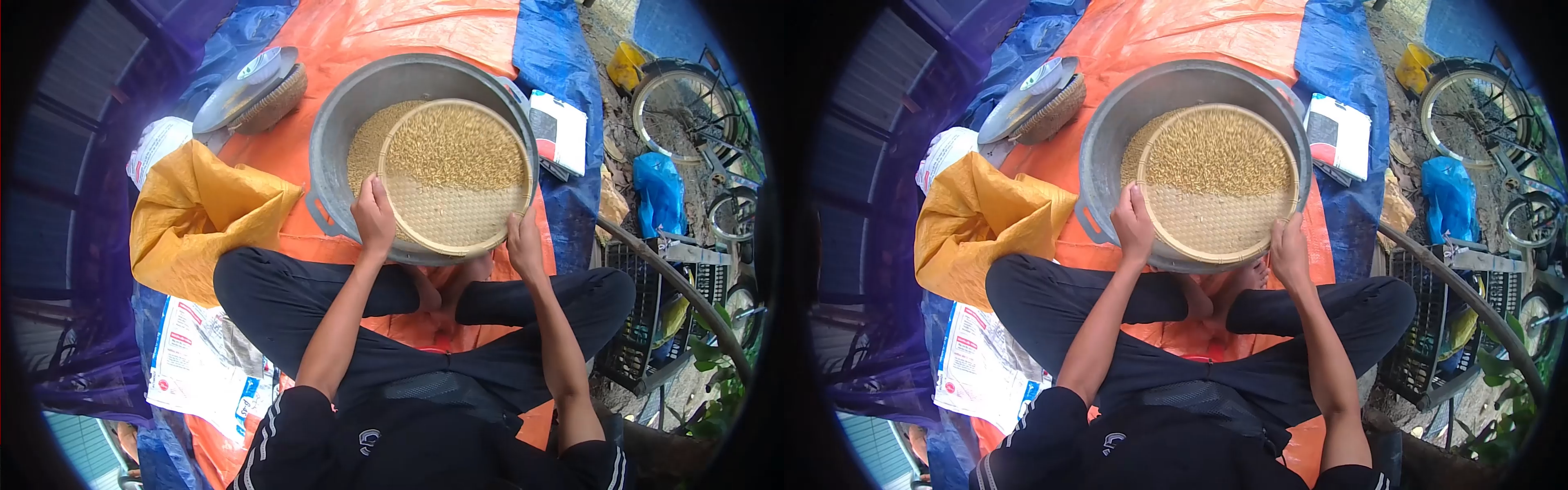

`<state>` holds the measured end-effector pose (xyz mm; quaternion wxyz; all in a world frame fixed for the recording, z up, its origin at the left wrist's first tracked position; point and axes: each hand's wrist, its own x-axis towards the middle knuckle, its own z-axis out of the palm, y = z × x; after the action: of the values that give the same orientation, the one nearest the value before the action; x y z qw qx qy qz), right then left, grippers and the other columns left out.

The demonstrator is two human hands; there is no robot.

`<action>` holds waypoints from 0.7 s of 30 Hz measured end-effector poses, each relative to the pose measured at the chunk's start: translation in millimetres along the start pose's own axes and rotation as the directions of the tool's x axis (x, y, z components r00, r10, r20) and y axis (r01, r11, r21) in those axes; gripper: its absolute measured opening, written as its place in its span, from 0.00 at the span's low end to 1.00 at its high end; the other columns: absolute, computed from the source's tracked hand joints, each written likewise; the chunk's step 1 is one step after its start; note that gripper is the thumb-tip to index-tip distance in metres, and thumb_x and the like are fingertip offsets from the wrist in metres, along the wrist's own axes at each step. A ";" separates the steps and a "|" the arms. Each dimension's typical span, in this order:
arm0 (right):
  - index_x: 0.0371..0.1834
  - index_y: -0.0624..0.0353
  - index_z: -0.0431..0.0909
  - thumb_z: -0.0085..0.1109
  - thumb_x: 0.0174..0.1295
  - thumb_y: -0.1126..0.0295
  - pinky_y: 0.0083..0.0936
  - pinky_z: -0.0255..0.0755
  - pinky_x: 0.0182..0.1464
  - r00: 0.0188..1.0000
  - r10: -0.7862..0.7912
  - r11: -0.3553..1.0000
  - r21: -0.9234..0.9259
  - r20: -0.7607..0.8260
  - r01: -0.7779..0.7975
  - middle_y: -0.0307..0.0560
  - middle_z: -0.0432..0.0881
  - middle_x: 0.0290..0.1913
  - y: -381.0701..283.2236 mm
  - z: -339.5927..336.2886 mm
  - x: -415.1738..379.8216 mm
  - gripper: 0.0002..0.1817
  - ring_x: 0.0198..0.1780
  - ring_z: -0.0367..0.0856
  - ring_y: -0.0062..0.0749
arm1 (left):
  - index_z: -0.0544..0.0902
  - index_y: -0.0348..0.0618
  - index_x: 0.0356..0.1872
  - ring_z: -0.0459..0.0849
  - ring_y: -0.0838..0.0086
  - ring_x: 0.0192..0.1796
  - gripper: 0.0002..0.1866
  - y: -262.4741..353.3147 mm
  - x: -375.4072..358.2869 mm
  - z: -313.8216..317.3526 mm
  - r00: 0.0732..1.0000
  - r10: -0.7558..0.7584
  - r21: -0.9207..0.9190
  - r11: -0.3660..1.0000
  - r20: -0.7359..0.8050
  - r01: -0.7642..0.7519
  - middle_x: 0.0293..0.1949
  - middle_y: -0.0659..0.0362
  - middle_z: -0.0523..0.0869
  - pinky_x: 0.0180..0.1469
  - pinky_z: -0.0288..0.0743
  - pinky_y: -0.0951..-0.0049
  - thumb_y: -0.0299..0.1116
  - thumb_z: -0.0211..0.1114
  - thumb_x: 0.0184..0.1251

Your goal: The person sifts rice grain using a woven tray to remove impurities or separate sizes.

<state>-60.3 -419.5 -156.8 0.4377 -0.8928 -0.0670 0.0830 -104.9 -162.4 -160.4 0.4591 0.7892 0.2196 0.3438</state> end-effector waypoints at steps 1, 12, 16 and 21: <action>0.40 0.73 0.60 0.41 0.70 0.64 0.50 0.70 0.39 1.000 0.026 0.999 -0.027 0.004 -0.026 0.75 0.77 0.32 2.5 1.9 1.2 0.17 0.37 0.79 0.67 | 0.77 0.30 0.35 0.81 0.46 0.33 0.16 -2.0 -2.4 1.8 1.000 -0.011 0.026 1.000 0.018 0.010 0.26 0.39 0.80 0.35 0.71 0.58 0.34 0.46 0.75; 0.42 0.72 0.60 0.40 0.70 0.65 0.55 0.67 0.39 0.999 -0.032 0.990 -0.136 -0.028 0.027 0.77 0.77 0.34 9.1 -8.1 2.1 0.16 0.39 0.76 0.72 | 0.76 0.31 0.32 0.80 0.43 0.31 0.17 -21.9 -4.5 9.0 0.978 -0.085 0.185 0.981 0.188 0.050 0.25 0.39 0.79 0.33 0.67 0.50 0.35 0.46 0.74; 0.44 0.72 0.57 0.39 0.70 0.68 0.54 0.67 0.36 0.981 -0.140 0.984 -0.125 -0.133 0.124 0.75 0.76 0.31 -14.6 -14.9 1.2 0.14 0.36 0.76 0.71 | 0.76 0.31 0.32 0.80 0.42 0.33 0.16 -1.0 -3.0 10.3 0.999 -0.030 0.042 0.999 0.030 0.029 0.26 0.38 0.79 0.34 0.67 0.48 0.33 0.46 0.73; 0.38 0.77 0.61 0.41 0.68 0.64 0.53 0.69 0.42 0.996 0.027 0.985 -0.171 0.089 -0.011 0.82 0.75 0.34 36.3 3.4 14.3 0.19 0.41 0.77 0.73 | 0.77 0.30 0.33 0.80 0.41 0.33 0.16 -30.3 -1.8 13.6 0.972 -0.123 0.289 0.955 0.202 0.061 0.27 0.38 0.80 0.35 0.67 0.48 0.33 0.47 0.73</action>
<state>-45.3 -436.2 -188.9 0.3555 -0.9228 -0.0853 0.1217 -96.9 -156.8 -192.1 0.3793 0.8680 0.2510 0.1991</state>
